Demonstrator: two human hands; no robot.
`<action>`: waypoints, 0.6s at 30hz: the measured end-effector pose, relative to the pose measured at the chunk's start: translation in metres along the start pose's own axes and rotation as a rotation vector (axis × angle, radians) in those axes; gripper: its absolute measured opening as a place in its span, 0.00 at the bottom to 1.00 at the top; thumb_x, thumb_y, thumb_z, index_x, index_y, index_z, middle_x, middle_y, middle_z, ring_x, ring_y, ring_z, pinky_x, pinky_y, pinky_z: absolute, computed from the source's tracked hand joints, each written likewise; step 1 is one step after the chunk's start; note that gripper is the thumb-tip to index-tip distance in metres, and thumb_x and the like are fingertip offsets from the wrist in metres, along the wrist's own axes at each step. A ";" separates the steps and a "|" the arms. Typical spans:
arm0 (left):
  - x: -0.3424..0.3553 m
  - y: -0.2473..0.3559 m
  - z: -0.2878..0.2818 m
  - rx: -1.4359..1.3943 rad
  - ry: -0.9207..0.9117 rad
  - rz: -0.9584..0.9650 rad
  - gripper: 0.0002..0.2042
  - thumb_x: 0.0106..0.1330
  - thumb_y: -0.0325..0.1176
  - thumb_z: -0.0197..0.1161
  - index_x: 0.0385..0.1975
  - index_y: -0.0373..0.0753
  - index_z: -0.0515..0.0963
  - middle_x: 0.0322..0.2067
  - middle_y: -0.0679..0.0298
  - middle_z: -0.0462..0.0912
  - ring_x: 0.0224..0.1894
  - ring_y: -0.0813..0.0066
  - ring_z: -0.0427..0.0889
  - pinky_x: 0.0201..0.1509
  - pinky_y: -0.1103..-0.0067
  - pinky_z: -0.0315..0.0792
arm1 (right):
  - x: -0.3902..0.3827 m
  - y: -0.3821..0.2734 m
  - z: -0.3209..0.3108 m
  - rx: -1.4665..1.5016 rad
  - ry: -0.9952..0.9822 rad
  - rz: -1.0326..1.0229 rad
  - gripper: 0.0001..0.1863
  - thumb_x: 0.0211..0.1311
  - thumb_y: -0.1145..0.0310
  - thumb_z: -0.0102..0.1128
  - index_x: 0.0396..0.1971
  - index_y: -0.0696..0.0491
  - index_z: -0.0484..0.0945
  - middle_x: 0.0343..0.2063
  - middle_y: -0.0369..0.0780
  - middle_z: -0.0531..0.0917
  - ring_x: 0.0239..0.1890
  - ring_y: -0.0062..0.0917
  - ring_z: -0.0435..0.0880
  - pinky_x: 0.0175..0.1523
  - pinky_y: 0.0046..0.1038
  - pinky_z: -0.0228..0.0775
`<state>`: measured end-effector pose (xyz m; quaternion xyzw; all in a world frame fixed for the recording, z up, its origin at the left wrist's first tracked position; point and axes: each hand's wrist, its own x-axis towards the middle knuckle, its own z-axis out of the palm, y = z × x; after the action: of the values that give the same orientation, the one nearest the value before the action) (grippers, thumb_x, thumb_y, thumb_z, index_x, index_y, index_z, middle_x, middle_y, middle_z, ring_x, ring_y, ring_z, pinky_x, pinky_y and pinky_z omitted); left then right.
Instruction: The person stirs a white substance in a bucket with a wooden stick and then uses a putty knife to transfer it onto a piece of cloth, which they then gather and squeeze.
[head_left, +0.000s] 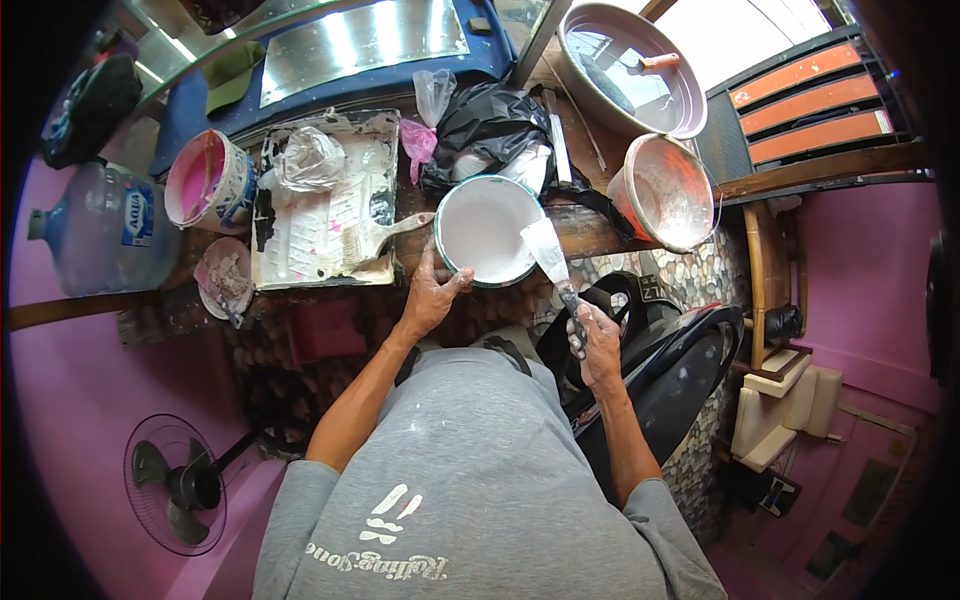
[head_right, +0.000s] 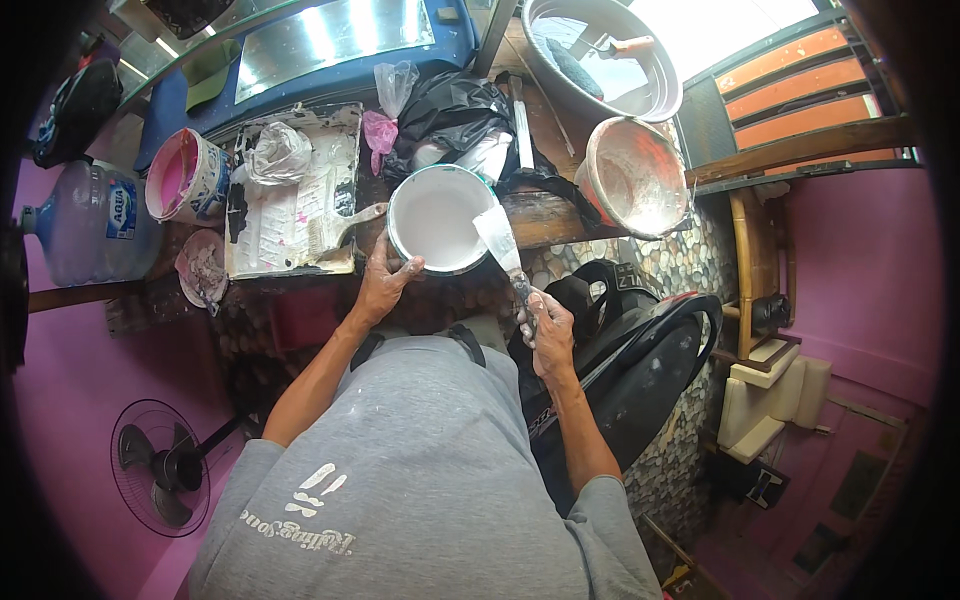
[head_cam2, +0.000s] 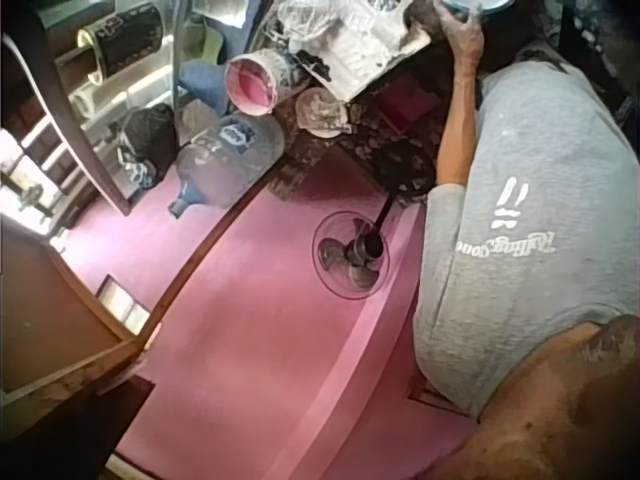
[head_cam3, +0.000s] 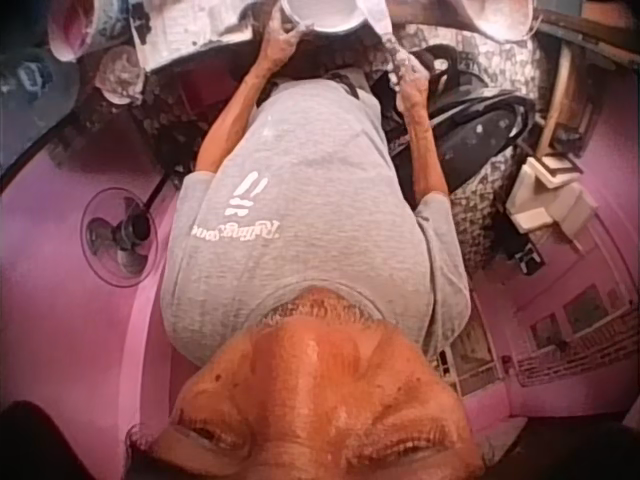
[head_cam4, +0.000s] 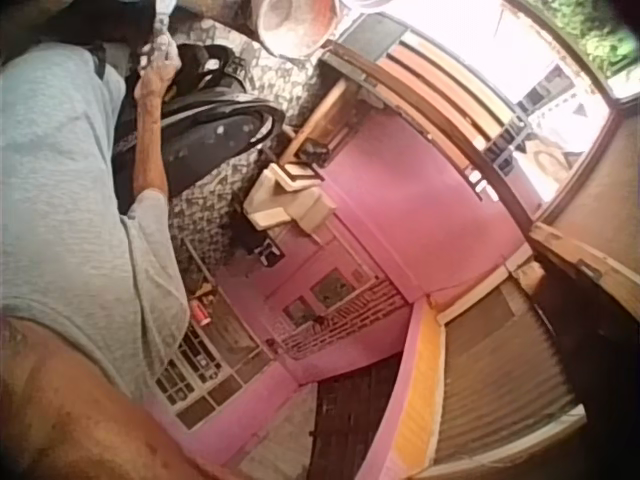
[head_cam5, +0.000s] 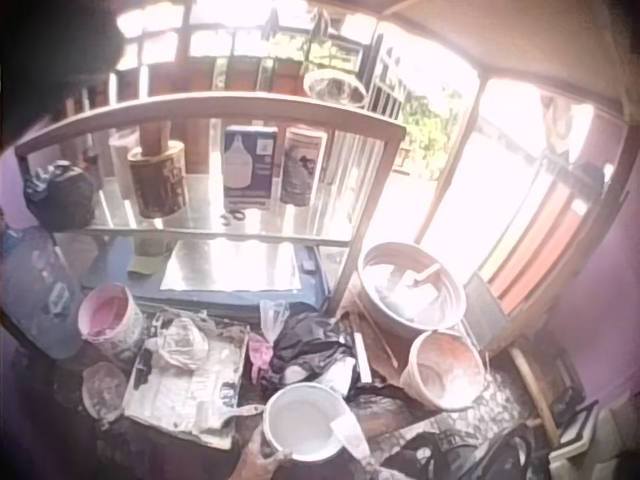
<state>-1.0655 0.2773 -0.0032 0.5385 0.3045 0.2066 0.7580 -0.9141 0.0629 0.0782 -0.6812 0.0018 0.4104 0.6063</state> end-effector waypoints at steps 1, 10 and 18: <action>0.000 0.001 0.000 0.002 0.000 -0.001 0.39 0.60 0.35 0.65 0.66 0.35 0.47 0.33 0.57 0.82 0.31 0.79 0.80 0.37 0.81 0.75 | 0.002 0.003 -0.002 0.007 0.017 0.006 0.15 0.66 0.64 0.54 0.46 0.58 0.76 0.19 0.31 0.74 0.15 0.08 0.64 0.17 0.11 0.52; -0.002 0.003 -0.001 -0.007 -0.016 -0.017 0.36 0.62 0.33 0.64 0.65 0.34 0.49 0.47 0.55 0.76 0.40 0.76 0.80 0.40 0.79 0.78 | -0.004 0.001 0.004 -0.477 0.245 -0.451 0.14 0.65 0.65 0.53 0.45 0.57 0.79 0.20 0.34 0.77 0.20 0.17 0.71 0.25 0.21 0.62; -0.002 0.001 -0.001 -0.027 -0.023 -0.016 0.37 0.62 0.33 0.64 0.65 0.34 0.48 0.46 0.55 0.76 0.40 0.75 0.80 0.40 0.78 0.79 | 0.002 0.015 0.000 -1.147 0.336 -1.113 0.16 0.56 0.74 0.58 0.46 0.56 0.78 0.27 0.45 0.75 0.29 0.37 0.75 0.37 0.33 0.69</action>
<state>-1.0679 0.2771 -0.0025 0.5280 0.2972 0.1986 0.7704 -0.9203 0.0596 0.0649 -0.8391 -0.4563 -0.1216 0.2700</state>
